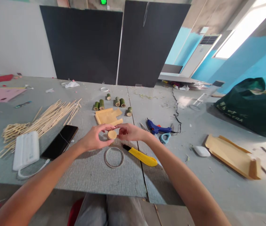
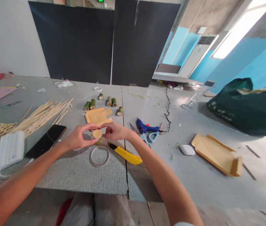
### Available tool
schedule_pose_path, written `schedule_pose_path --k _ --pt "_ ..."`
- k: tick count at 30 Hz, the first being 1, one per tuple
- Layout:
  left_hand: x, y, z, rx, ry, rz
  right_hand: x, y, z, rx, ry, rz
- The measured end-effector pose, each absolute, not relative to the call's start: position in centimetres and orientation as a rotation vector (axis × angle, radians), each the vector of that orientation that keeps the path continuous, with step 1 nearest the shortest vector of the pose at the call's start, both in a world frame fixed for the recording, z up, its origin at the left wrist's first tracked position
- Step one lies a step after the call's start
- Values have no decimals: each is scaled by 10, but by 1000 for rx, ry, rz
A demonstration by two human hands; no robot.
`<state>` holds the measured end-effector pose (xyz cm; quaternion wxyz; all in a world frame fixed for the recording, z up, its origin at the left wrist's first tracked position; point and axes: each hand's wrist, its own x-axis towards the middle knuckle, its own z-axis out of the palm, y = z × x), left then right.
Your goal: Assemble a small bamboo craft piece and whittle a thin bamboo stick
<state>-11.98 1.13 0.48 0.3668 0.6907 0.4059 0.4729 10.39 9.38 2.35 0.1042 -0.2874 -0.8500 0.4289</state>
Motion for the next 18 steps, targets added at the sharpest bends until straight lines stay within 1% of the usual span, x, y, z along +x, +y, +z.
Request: schedule_pose_path --k 6,10,18 --pt "-146 19 6 1826 901 999 88 84 8 -743 -2659 860" --pt "-152 19 7 1875 854 909 82 80 2 -801 -2719 635" --pt "-143 13 9 1947 908 821 81 78 3 -842 -2781 523"
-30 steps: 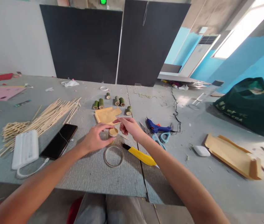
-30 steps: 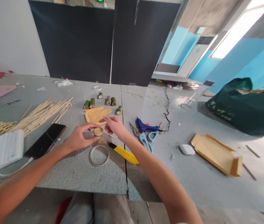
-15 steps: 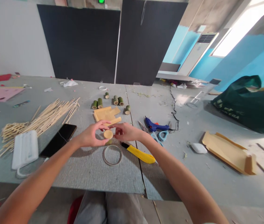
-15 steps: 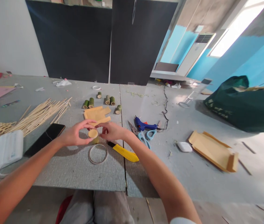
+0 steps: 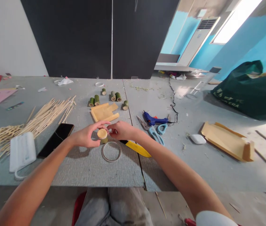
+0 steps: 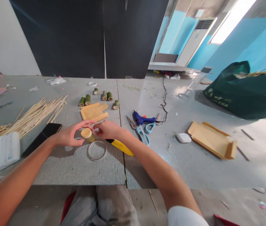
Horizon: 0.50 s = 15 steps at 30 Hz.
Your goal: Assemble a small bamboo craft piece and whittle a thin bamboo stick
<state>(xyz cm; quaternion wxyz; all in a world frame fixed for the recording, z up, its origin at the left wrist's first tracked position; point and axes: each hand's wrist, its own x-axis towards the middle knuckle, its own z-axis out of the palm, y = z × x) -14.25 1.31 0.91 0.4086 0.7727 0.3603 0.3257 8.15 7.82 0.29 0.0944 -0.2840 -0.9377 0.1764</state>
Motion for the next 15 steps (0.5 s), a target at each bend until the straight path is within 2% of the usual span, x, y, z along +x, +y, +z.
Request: schedule_pose_path --k 9,15 --pt "-148 18 9 1677 874 841 83 85 3 -884 -2732 411" --pt "-143 33 1 1535 1107 1035 84 85 18 -956 -2570 95"
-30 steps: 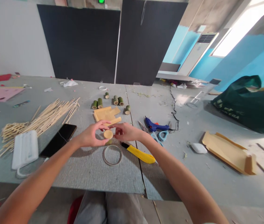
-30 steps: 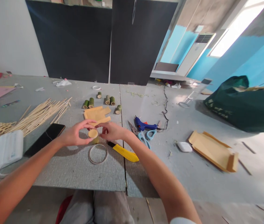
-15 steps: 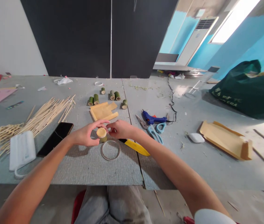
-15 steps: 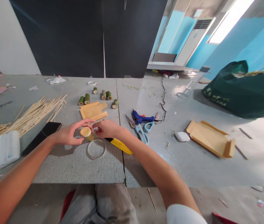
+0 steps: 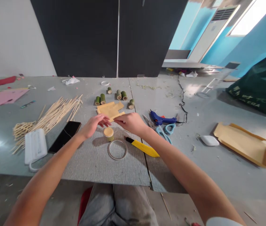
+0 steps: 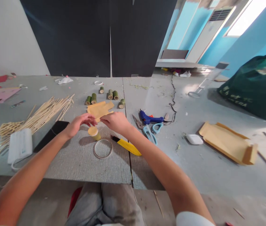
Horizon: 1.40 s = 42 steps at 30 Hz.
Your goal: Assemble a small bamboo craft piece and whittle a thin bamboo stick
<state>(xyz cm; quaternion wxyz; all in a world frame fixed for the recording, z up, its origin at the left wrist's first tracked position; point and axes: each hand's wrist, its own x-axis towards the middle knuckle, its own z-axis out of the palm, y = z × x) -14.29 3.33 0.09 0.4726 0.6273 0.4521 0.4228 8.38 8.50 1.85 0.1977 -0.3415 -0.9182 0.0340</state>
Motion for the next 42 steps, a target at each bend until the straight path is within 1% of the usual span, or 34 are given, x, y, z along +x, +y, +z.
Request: schedule_pose_path --k 3,8,12,17,22,24,26,28,31,33,37,42 --pt "-142 35 3 1511 1074 991 78 87 37 -948 -2499 -13" --pt "-139 27 10 1533 949 1028 58 90 72 -848 -2486 -155" --pt "-135 25 10 1495 984 1103 49 86 82 -793 -2454 -240" --pt "-135 25 9 1486 967 1180 54 84 78 -764 -2389 -202" --pt "-133 19 16 1527 979 1233 64 75 83 -1024 -2372 -66" --pt "-131 18 18 1512 993 1286 72 67 87 -1181 -2387 20" --pt "-130 17 19 1493 1005 1343 80 59 86 -1269 -2426 194" --pt "-129 16 19 1478 1010 1385 87 54 80 -1249 -2455 538" --pt "-127 14 21 1495 1007 1392 93 51 62 -1133 -2316 1111" --pt "-126 11 24 1510 1006 1378 92 51 51 -1075 -2193 1326" --pt "-124 5 31 1507 1002 1375 85 51 38 -1008 -2016 1499" --pt "-122 1 36 1503 994 1365 76 49 35 -975 -1872 1644"
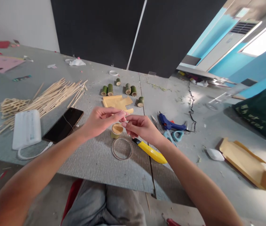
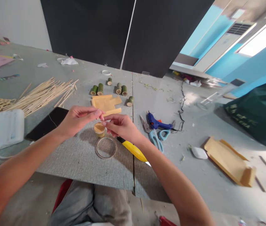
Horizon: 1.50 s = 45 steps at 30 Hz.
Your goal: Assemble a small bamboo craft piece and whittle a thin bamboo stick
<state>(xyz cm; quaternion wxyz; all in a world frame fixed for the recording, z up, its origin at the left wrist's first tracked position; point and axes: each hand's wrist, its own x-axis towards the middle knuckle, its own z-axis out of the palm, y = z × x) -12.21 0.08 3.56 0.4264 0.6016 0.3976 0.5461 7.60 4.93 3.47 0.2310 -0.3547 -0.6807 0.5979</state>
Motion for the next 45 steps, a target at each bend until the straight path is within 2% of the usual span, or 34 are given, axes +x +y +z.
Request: schedule_pose_path --k 15,34,45 --pt "-120 3 34 1468 954 1392 72 47 25 -911 -1876 1622" --pt "-119 2 34 1478 946 1408 69 37 21 -921 -2131 1042" --pt "-118 2 33 1493 959 1412 66 35 20 -928 -2168 939"
